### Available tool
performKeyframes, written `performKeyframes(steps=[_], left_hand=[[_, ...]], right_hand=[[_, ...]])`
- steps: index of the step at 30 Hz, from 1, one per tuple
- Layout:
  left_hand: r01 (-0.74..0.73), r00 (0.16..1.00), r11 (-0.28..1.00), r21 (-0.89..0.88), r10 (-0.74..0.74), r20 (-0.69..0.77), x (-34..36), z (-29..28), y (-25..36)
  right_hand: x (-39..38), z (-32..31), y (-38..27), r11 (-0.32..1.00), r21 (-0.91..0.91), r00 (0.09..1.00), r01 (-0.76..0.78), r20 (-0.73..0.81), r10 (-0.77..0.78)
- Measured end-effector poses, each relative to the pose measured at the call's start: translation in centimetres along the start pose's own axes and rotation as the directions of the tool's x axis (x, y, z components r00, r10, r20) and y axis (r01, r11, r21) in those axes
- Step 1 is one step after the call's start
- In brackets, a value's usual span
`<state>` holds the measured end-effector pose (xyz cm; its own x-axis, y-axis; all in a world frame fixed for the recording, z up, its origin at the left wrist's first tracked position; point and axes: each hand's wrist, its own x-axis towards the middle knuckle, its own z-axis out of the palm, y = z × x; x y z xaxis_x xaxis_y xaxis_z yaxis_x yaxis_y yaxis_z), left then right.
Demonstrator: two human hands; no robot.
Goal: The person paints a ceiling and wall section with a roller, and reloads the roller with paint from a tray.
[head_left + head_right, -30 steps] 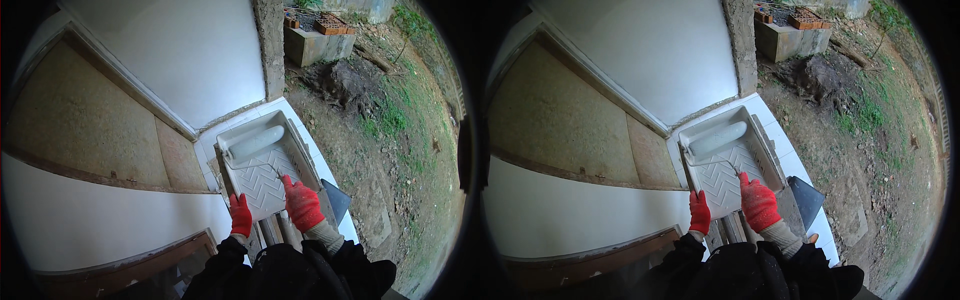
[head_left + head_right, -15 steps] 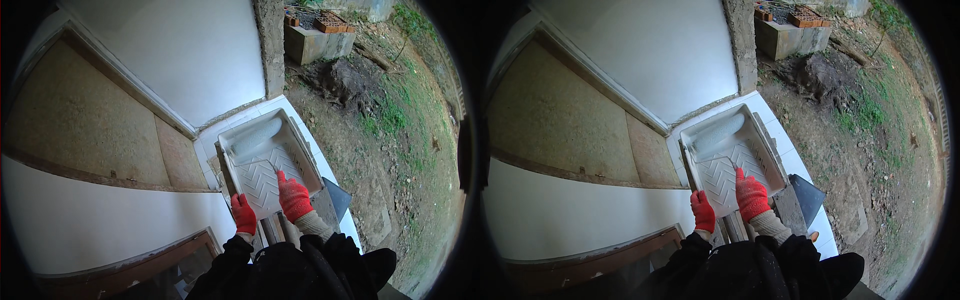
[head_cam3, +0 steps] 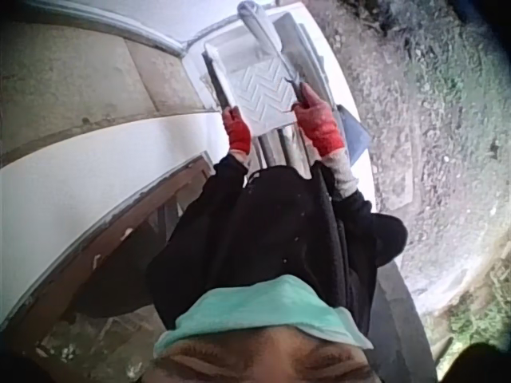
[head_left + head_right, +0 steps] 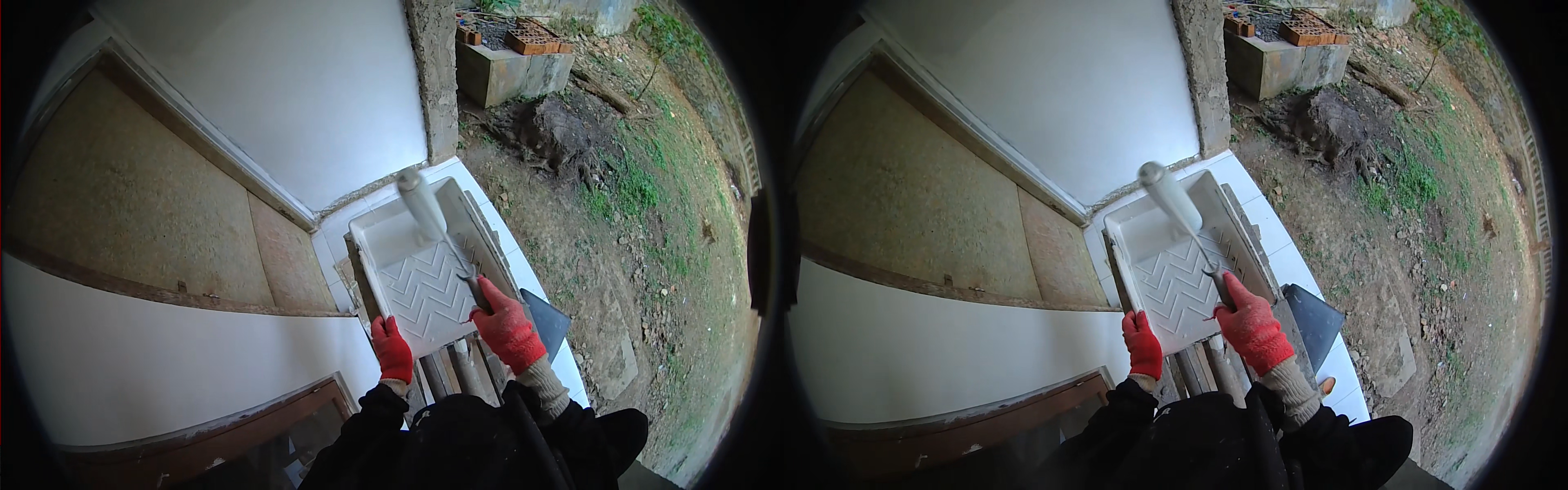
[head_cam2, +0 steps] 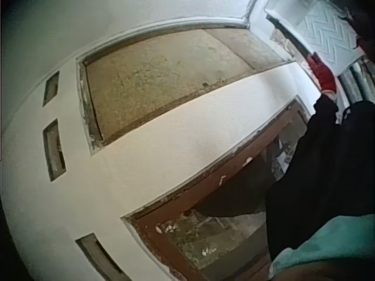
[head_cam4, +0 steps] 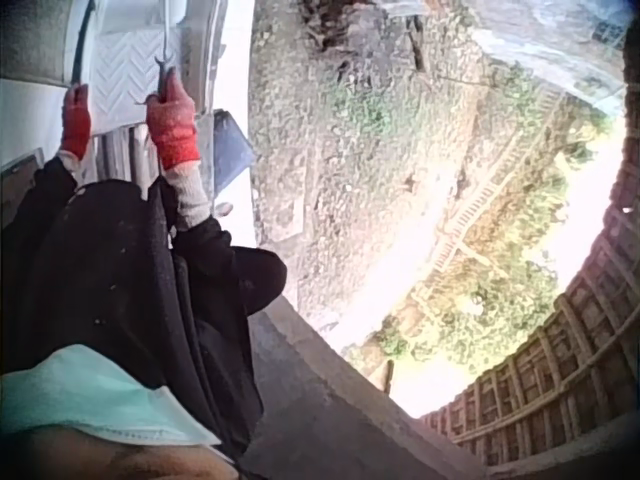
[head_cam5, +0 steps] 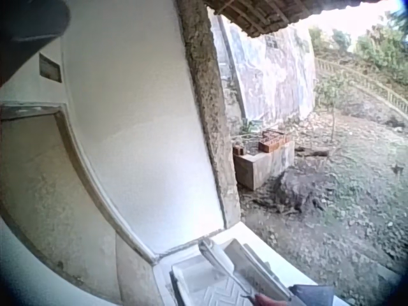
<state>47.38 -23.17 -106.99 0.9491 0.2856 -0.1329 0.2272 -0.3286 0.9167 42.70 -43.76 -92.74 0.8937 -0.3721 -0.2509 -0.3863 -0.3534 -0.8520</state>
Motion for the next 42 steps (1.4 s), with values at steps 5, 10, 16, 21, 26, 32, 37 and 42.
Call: performKeyframes(steps=[5, 10, 16, 21, 26, 32, 37, 42], left_hand=[[0.002, 1.0, 0.996, 0.086, -0.001, -0.012, -0.1, -0.1, 0.1], [-0.003, 1.0, 0.998, 0.063, 0.003, -0.007, 0.1, -0.2, -1.1], [0.108, 0.993, 0.994, -0.004, -0.108, 0.044, -0.2, -0.3, 0.3], [-0.038, 0.998, 0.999, 0.007, 0.038, 0.057, -0.3, -0.8, -1.0], [0.047, 0.995, 0.999, -0.024, -0.044, 0.089, -0.5, -0.4, 1.0], [0.061, 0.995, 0.997, 0.049, -0.065, 0.075, 0.0, -0.7, 0.5], [0.045, 0.996, 0.992, 0.118, -0.053, 0.072, -0.2, -0.8, 0.8], [-0.042, 0.997, 0.978, 0.205, 0.029, 0.066, -0.2, -1.0, -0.1]], right_hand=[[0.7, 1.5, 2.7, 0.981, 0.185, 0.99, 0.063, -0.138, -0.037], [0.1, 2.5, 1.4, 0.83, 0.521, 0.976, -0.199, 0.03, 0.215], [-0.5, 3.7, 2.7, 0.61, 0.717, 0.941, -0.339, 0.24, 0.24], [-1.1, 4.8, 3.4, 0.399, 0.819, 0.911, -0.411, 0.361, 0.197], [-1.8, 5.4, 4.9, 0.115, 0.825, 0.832, -0.554, 0.547, 0.087], [-1.7, 5.0, 2.5, 0.651, 0.458, 0.792, -0.606, 0.424, 0.439], [-1.4, 8.0, 3.8, 0.97, -0.242, 0.998, -0.006, 0.053, 0.02], [2.5, 8.7, 3.0, 0.959, -0.274, 0.987, -0.077, 0.114, 0.112]])
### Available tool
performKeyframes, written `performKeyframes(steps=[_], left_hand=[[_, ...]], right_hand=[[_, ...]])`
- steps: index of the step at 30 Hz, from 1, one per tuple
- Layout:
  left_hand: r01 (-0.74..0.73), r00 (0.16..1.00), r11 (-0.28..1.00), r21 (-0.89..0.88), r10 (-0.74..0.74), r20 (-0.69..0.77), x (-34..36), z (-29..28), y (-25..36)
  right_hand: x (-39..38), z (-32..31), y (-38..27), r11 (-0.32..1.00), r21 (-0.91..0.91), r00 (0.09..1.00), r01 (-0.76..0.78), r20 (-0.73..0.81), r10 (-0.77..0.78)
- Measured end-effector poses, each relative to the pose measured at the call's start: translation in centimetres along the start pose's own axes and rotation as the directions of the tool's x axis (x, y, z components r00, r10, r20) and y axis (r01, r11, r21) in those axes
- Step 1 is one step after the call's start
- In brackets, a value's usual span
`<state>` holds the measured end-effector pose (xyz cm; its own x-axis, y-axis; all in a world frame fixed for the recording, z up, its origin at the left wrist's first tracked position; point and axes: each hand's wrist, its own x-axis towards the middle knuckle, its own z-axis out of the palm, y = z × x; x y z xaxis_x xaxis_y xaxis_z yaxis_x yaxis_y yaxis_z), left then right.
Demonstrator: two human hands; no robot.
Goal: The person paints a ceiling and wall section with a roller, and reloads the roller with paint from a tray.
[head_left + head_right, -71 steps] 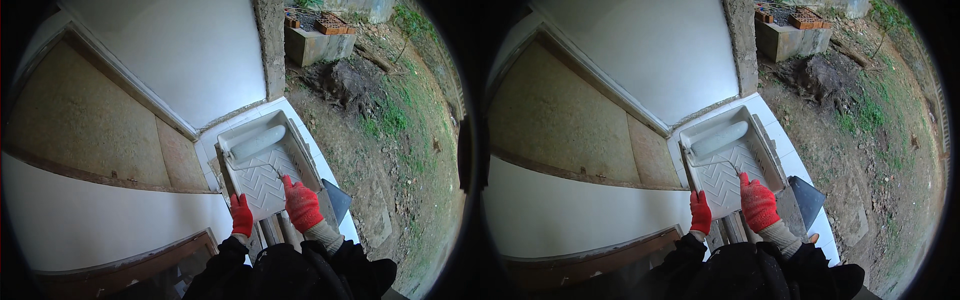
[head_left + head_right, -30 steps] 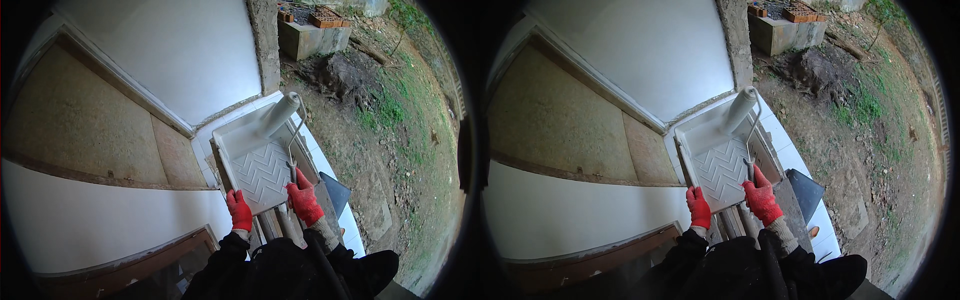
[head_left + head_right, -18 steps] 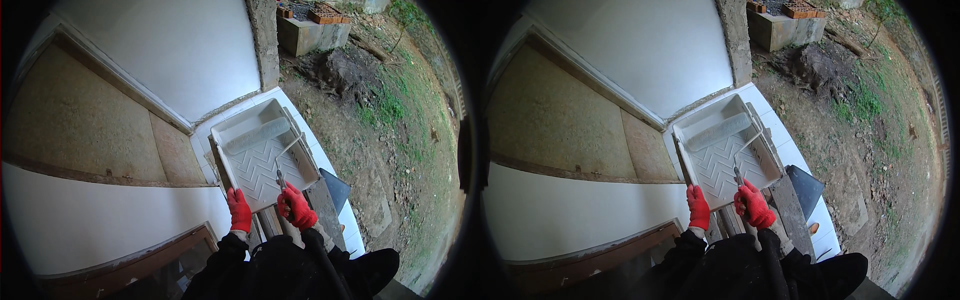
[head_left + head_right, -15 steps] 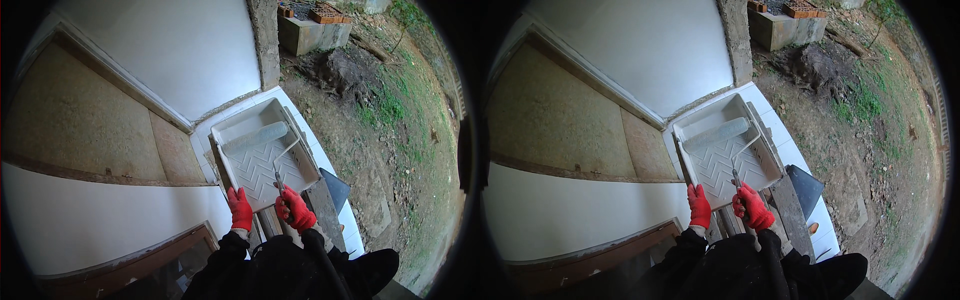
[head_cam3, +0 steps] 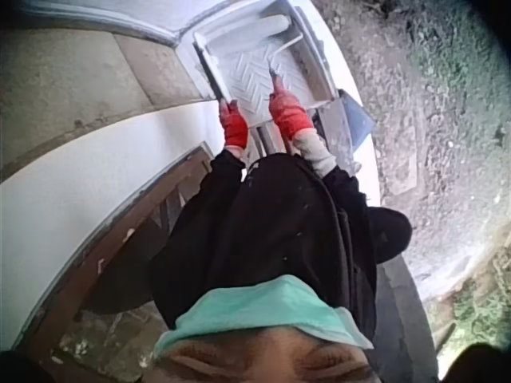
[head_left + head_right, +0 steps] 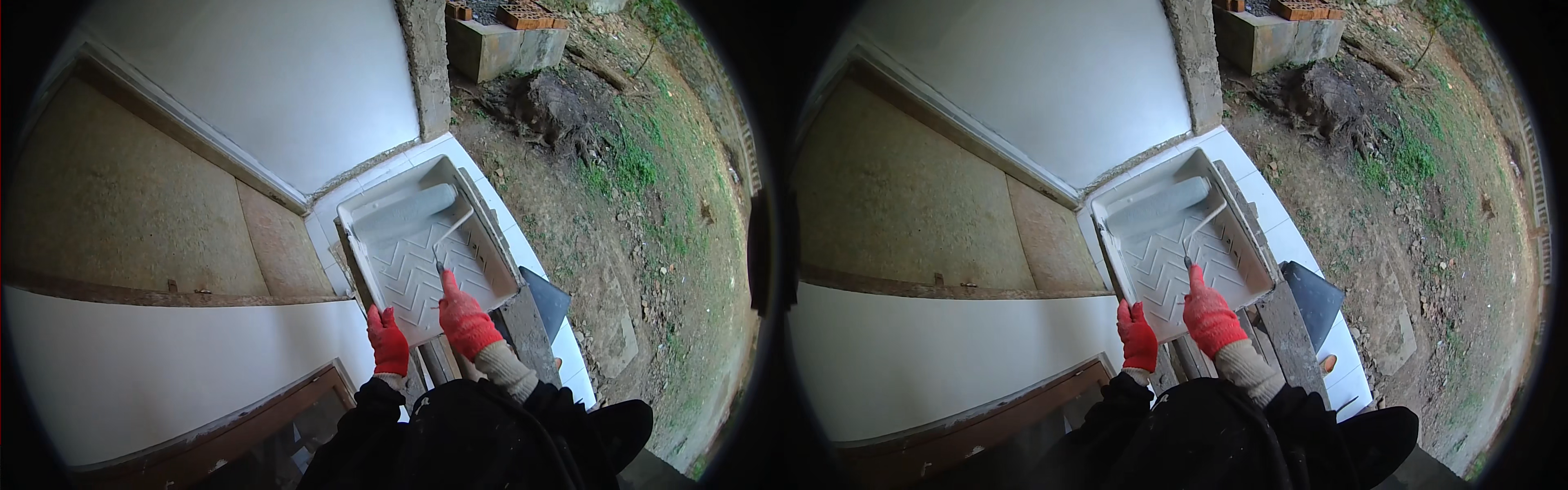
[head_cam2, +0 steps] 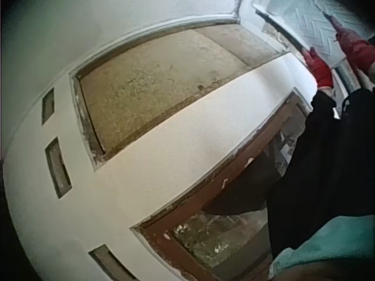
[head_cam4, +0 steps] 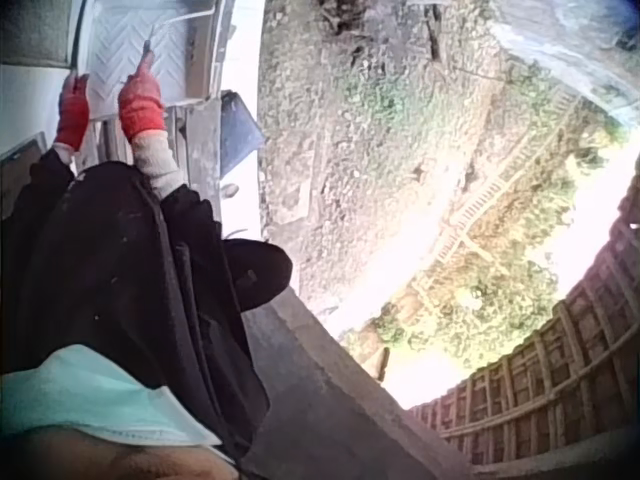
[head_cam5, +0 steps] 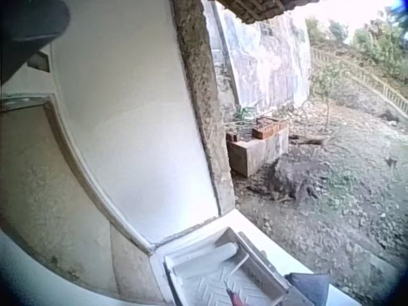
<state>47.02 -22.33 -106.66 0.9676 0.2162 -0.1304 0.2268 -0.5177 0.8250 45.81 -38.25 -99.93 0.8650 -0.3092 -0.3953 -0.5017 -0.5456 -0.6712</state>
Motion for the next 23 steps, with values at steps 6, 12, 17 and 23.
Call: performKeyframes(steps=[6, 12, 17, 23], left_hand=[[-0.046, 0.999, 0.998, -0.043, 0.046, 0.015, 0.3, 0.7, -0.7], [0.016, 1.0, 0.99, -0.139, -0.019, -0.023, 0.4, 0.6, 0.1], [0.02, 0.994, 0.999, -0.042, -0.024, -0.111, 0.1, 0.8, 0.5], [0.074, 0.984, 0.948, -0.309, -0.12, -0.133, 0.5, 1.4, -2.4]], right_hand=[[3.5, -0.7, -0.5, 1.0, 0.012, 0.999, 0.024, -0.042, -0.023], [1.9, -0.1, -0.3, 1.0, 0.011, 1.0, 0.011, 0.001, -0.011], [-2.7, -0.4, 1.3, 0.997, 0.07, 1.0, -0.009, -0.017, 0.01], [-6.7, -1.1, 3.0, 0.999, 0.048, 1.0, -0.023, -0.01, 0.023]])
